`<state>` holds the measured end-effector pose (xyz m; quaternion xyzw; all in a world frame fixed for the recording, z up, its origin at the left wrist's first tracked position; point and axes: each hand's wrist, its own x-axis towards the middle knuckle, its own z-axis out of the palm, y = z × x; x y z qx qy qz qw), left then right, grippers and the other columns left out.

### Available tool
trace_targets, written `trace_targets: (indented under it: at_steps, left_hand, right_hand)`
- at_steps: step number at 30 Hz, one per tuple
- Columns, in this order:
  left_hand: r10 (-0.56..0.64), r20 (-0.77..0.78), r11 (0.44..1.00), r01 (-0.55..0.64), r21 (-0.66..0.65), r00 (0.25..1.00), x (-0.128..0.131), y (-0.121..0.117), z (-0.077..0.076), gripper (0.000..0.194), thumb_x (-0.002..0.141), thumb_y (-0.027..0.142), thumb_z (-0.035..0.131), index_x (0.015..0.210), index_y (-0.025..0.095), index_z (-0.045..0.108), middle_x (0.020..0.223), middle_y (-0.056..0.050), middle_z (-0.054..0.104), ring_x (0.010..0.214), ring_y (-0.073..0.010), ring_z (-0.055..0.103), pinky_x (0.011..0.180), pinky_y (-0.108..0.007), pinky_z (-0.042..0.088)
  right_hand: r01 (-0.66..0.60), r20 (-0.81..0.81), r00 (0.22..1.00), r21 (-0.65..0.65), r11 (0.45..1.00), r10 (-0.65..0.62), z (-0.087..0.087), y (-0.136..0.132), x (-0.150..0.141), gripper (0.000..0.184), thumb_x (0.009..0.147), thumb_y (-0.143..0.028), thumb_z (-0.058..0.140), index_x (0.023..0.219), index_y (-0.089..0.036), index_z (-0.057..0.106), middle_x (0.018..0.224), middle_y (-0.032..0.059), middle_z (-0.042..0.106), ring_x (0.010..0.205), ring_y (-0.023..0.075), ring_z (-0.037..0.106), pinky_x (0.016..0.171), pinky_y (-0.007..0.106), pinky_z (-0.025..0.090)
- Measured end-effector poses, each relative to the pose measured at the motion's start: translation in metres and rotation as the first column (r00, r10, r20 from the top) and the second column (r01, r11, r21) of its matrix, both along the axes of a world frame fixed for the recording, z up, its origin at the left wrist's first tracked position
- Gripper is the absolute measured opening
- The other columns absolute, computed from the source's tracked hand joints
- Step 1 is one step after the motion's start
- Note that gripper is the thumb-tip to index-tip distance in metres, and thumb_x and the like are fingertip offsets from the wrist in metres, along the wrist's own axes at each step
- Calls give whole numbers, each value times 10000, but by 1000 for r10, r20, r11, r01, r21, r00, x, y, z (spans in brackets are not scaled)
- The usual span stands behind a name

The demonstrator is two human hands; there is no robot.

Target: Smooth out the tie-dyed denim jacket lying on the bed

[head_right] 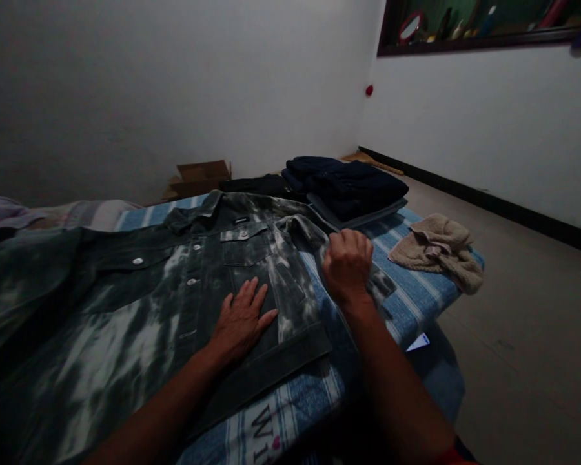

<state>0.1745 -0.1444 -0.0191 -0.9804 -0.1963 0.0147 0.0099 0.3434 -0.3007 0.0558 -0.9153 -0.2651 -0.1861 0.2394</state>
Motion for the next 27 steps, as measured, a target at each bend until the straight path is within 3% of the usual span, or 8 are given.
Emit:
trace_targets:
  at_steps: [2, 5, 8, 10, 14, 17, 21, 27]
  left_hand:
    - [-2, 0, 1000, 2, 1, 1000, 0, 0, 0, 625, 929, 548, 305, 1418, 161, 345, 1524, -143, 218, 1401, -290, 181, 1078, -532, 217]
    - [5, -17, 1000, -5, 0, 1000, 1, -2, 2, 637, 927, 560, 298, 1423, 162, 335, 1526, -139, 209, 1403, -289, 174, 1081, -530, 211]
    - [7, -24, 1000, -7, 2, 1000, 1, -2, 2, 643, 925, 569, 290, 1425, 165, 332, 1528, -136, 205, 1404, -286, 170, 1081, -526, 214]
    - [5, -14, 1000, -5, 4, 1000, 1, -1, 1, 643, 926, 572, 281, 1425, 170, 334, 1528, -133, 205, 1405, -284, 169, 1082, -525, 214]
    - [0, 5, 1000, 0, -2, 1000, 0, 0, -2, 645, 927, 576, 263, 1426, 173, 332, 1529, -129, 204, 1407, -280, 160, 1084, -524, 212]
    - [2, 9, 1000, -2, -8, 1000, -1, -1, -2, 642, 927, 573, 267, 1425, 173, 335, 1529, -129, 204, 1408, -276, 160, 1086, -522, 208]
    - [4, 12, 1000, -4, -10, 1000, -1, -2, -2, 640, 926, 567, 283, 1424, 168, 336, 1528, -131, 206, 1408, -278, 159, 1085, -523, 207]
    - [6, 8, 1000, -6, -21, 1000, 0, -2, -1, 643, 925, 567, 287, 1427, 167, 329, 1529, -131, 206, 1408, -278, 159, 1086, -527, 203]
  right_hand:
    - [-137, -254, 954, 102, 985, 159, -13, 4, -16, 205, 862, -220, 454, 936, -189, 643, 969, 92, 619, 970, 236, 519, 865, 343, 332]
    - [-165, -554, 789, 228, 959, 268, -36, 6, -30, 169, 801, -271, 540, 891, -189, 658, 830, 64, 646, 844, 219, 568, 784, 314, 369]
    - [-140, -665, 676, 306, 942, 317, -53, 4, -31, 177, 777, -325, 554, 745, -176, 645, 700, 34, 634, 744, 196, 585, 683, 277, 399]
    - [-120, -738, 550, 395, 911, 392, -58, 3, -31, 277, 790, -415, 531, 682, -175, 617, 634, 17, 618, 659, 177, 585, 593, 253, 410]
    - [-5, -797, 285, 554, 832, 533, -57, 2, -36, 456, 803, -607, 439, 705, -187, 585, 567, 7, 594, 507, 146, 558, 470, 237, 415]
    - [92, -788, 164, 611, 786, 593, -56, 3, -40, 463, 781, -642, 441, 728, -199, 567, 579, 7, 603, 465, 137, 544, 469, 251, 441]
    - [147, -768, 85, 640, 754, 635, -58, 5, -44, 392, 715, -577, 578, 746, -186, 589, 636, 29, 650, 569, 168, 612, 588, 289, 505]
    - [88, -792, 101, 610, 788, 602, -59, 3, -48, 379, 720, -529, 594, 781, -156, 624, 662, 43, 671, 646, 198, 647, 641, 316, 517]
